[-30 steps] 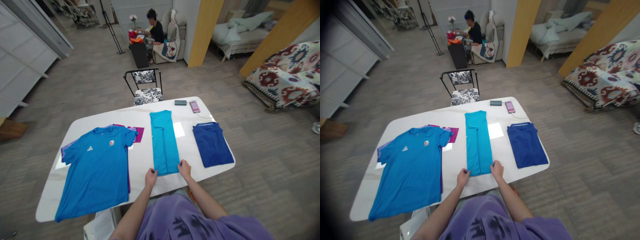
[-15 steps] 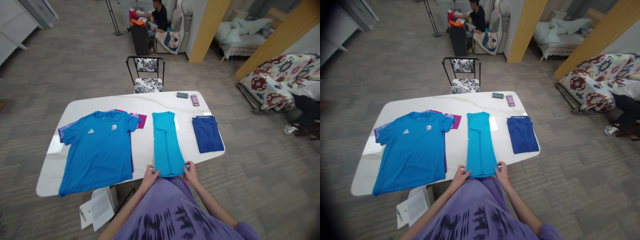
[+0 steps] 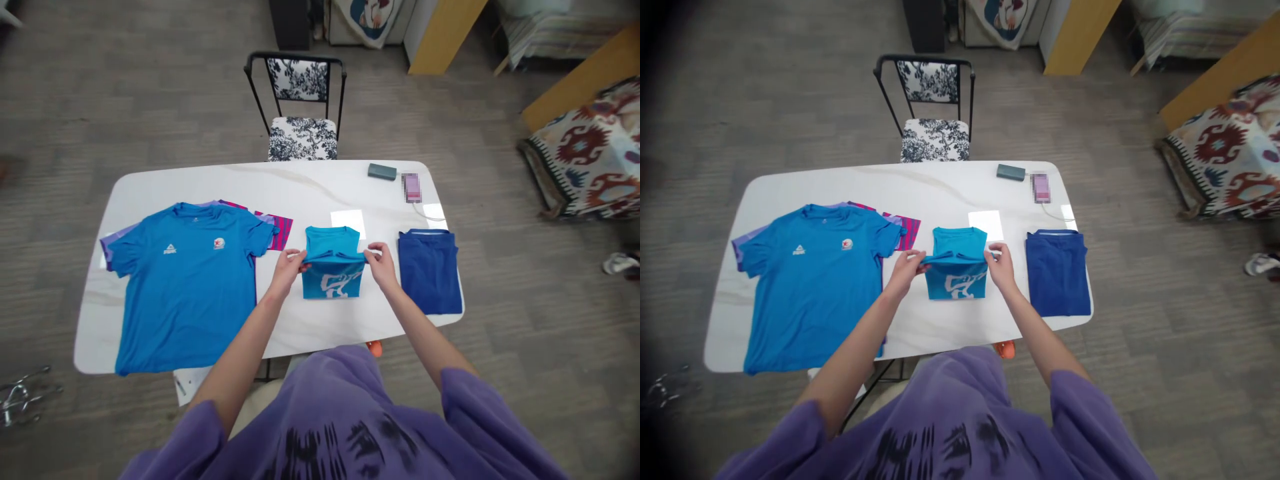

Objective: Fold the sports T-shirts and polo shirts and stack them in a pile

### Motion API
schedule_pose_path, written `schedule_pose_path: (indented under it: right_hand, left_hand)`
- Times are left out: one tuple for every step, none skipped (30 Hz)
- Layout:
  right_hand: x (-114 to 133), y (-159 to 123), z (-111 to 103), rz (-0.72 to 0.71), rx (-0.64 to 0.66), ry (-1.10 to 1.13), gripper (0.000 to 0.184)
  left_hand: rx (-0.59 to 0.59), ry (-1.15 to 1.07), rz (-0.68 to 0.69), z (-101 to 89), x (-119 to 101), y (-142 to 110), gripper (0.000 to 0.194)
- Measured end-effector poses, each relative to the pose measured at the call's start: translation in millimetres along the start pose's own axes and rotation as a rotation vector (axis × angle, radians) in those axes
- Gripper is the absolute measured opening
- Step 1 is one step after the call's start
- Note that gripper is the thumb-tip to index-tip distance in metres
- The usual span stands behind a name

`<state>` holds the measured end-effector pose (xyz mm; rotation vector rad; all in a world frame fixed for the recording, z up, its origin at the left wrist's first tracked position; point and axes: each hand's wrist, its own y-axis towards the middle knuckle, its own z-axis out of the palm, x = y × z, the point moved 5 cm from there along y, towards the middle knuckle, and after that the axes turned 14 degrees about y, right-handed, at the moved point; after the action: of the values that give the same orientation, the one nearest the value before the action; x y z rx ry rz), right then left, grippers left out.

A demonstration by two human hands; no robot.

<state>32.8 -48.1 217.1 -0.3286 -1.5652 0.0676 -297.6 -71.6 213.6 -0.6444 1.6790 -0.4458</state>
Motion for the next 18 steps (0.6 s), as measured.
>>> schedule_pose_path:
  right_hand:
    - [-10, 29, 5, 0.002, -0.003, -0.022, 0.055]
    - [-22, 53, 8, 0.009, -0.007, -0.059, 0.061]
    - [-36, 72, 10, 0.025, -0.005, -0.119, 0.066]
    - [-52, 84, 10, 0.053, 0.006, -0.191, 0.07]
    - [-69, 91, 9, 0.089, 0.023, -0.263, 0.071]
    - [-85, 94, 7, 0.131, 0.043, -0.326, 0.069]
    - [-101, 93, 5, 0.174, 0.064, -0.374, 0.067]
    - [-114, 92, 1, 0.209, 0.079, -0.406, 0.065]
    - [-126, 91, -2, 0.233, 0.088, -0.423, 0.063]
    - [-135, 92, -4, 0.242, 0.091, -0.435, 0.062]
    - [-142, 97, -5, 0.241, 0.091, -0.449, 0.063]
    - [-147, 105, -5, 0.232, 0.087, -0.46, 0.066]
    - [-150, 117, -4, 0.216, 0.077, -0.476, 0.07]
    - [-152, 131, -2, 0.2, 0.066, -0.5, 0.074]
    - [-153, 146, 1, 0.191, 0.061, -0.538, 0.076]
    - [-153, 161, 6, 0.19, 0.066, -0.583, 0.077]
    - [-153, 175, 11, 0.196, 0.079, -0.629, 0.074]
    - [-152, 186, 17, 0.204, 0.101, -0.667, 0.067]
  left_hand:
    - [-0.028, 0.038, -0.008, 6.6, -3, 28, 0.051]
    - [-0.059, 0.105, -0.013, 13.1, -2, 52, 0.05]
    - [-0.087, 0.192, -0.018, 19.6, 3, 73, 0.049]
    - [-0.111, 0.284, -0.025, 25.8, 11, 89, 0.049]
    - [-0.13, 0.369, -0.036, 31.5, 22, 101, 0.048]
    - [-0.146, 0.436, -0.051, 36.4, 33, 109, 0.048]
    - [-0.158, 0.48, -0.063, 40.5, 45, 114, 0.05]
    - [-0.169, 0.511, -0.067, 43.6, 55, 118, 0.052]
    - [-0.182, 0.544, -0.061, 45.5, 63, 122, 0.055]
    - [-0.196, 0.575, -0.047, 46.4, 69, 128, 0.058]
    - [-0.206, 0.603, -0.03, 46.6, 71, 136, 0.062]
    - [-0.21, 0.628, -0.014, 46.1, 72, 148, 0.066]
    - [-0.21, 0.651, -0.004, 45.3, 71, 162, 0.07]
    - [-0.205, 0.673, 0.0, 44.2, 68, 178, 0.074]
    - [-0.196, 0.694, -0.002, 43.2, 65, 195, 0.076]
    - [-0.184, 0.714, -0.006, 42.5, 61, 212, 0.077]
    - [-0.168, 0.733, -0.011, 42.3, 57, 227, 0.077]
    - [-0.145, 0.751, -0.016, 42.7, 52, 240, 0.074]
